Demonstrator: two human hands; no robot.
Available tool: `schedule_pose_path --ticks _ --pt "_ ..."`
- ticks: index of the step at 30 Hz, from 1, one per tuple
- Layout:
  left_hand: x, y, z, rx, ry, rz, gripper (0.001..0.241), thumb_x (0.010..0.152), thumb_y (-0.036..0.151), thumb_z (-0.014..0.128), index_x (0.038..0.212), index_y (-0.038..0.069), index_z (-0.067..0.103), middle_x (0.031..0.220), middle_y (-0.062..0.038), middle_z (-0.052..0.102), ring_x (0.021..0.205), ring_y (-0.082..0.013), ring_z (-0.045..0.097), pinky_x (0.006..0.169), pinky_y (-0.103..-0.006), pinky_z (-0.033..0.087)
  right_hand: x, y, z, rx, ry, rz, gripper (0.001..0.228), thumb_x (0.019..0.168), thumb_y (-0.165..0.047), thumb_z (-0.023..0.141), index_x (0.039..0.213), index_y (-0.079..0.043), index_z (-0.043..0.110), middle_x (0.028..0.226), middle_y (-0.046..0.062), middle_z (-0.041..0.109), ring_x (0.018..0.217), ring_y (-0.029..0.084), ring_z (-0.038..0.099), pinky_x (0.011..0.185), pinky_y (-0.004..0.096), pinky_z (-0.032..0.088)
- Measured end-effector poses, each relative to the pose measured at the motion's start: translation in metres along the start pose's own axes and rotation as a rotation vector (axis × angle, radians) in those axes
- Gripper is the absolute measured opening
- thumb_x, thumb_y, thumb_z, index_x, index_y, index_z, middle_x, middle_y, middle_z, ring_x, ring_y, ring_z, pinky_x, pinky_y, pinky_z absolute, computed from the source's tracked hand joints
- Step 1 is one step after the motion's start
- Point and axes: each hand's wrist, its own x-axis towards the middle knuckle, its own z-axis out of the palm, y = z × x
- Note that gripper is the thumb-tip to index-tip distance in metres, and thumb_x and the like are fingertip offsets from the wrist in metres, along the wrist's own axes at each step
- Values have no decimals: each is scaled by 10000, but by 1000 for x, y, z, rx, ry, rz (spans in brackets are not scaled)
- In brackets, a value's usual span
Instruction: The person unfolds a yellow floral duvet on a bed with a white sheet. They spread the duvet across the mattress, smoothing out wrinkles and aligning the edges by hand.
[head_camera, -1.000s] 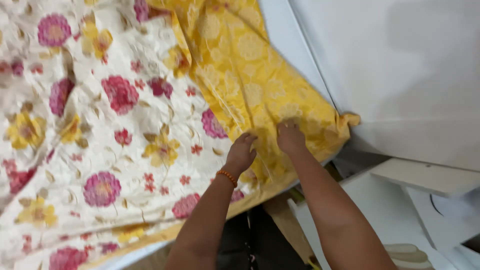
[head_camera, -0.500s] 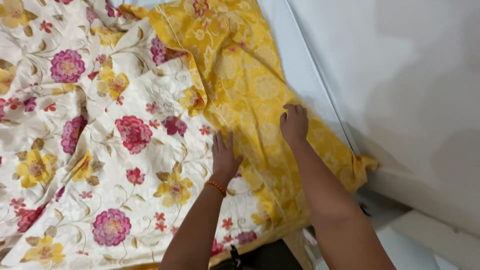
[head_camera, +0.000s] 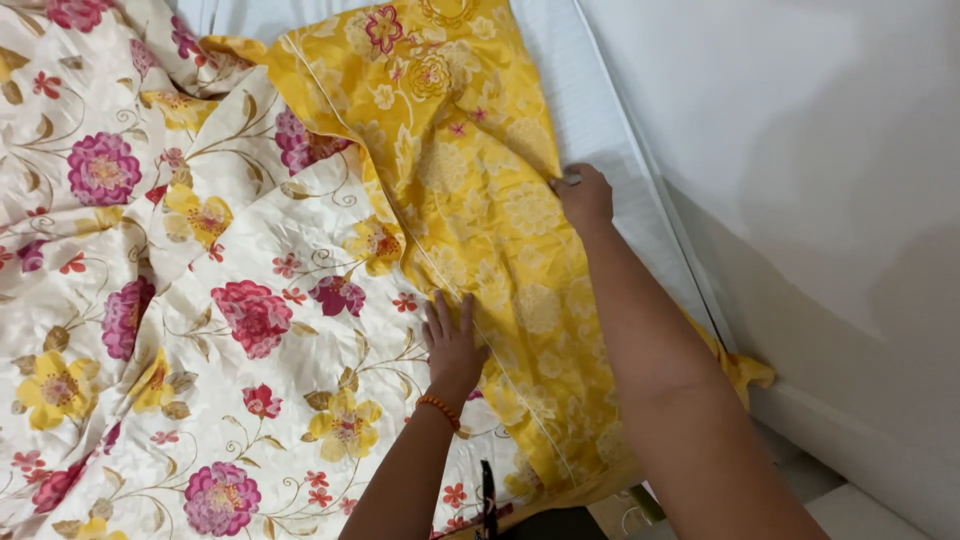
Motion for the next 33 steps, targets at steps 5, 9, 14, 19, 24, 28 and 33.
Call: schedule_pose_path --ticks 5,9,14,19,24,28,33 --pt "16 1 3 -56 9 -20 1021 849 377 794 1625 222 150 1659 -297 -39 1530 -519 37 1235 -571 176 71 29 -16 -155 87 -113 267 807 -202 806 994 -23 740 951 181 732 855 341 712 773 445 568" --pt "13 22 -25 -84 103 99 985 846 373 800 1608 232 191 1675 -264 -7 1549 -494 27 1209 -597 175 65 -66 -113 290 408 -51 89 974 -57 609 912 -23 554 885 133 615 851 331 706 775 475 603" --pt "6 49 -44 -71 53 128 1023 840 428 797 1624 235 170 1666 -289 -25 1533 -519 -8 1217 -627 134 33 -54 -106 9 439 -444 318 954 -2 692 1250 -21 577 1319 228 570 1254 405 532 1069 466 423" --pt "0 55 -45 -24 22 129 1057 820 456 813 1602 205 148 1647 -296 -43 1528 -510 -46 1213 -646 80 -56 20 -77 19 341 -500 614 918 70 630 1506 -53 503 1553 255 455 1475 438 394 1235 486 336" --pt "-25 63 -33 -120 196 255 1026 811 369 806 1601 114 204 1654 -288 22 1534 -486 17 1222 -638 97 -172 89 -77 -305 477 63 547 915 -61 656 1448 -82 537 1472 211 495 1361 430 446 1128 556 374" --pt "-42 53 21 -162 404 551 772 836 275 769 1494 83 414 1614 -278 283 1523 -463 220 1232 -596 203 -227 92 -101 -391 320 528 653 897 -207 727 1474 -117 434 1528 176 341 1409 402 313 1046 612 338" --pt "-80 42 79 -129 66 777 340 924 284 769 1180 148 591 1171 -80 608 1195 -290 545 1102 -434 450 -263 137 -103 -414 202 518 721 964 -30 590 1594 -300 365 1569 149 206 1410 388 246 1066 516 393"
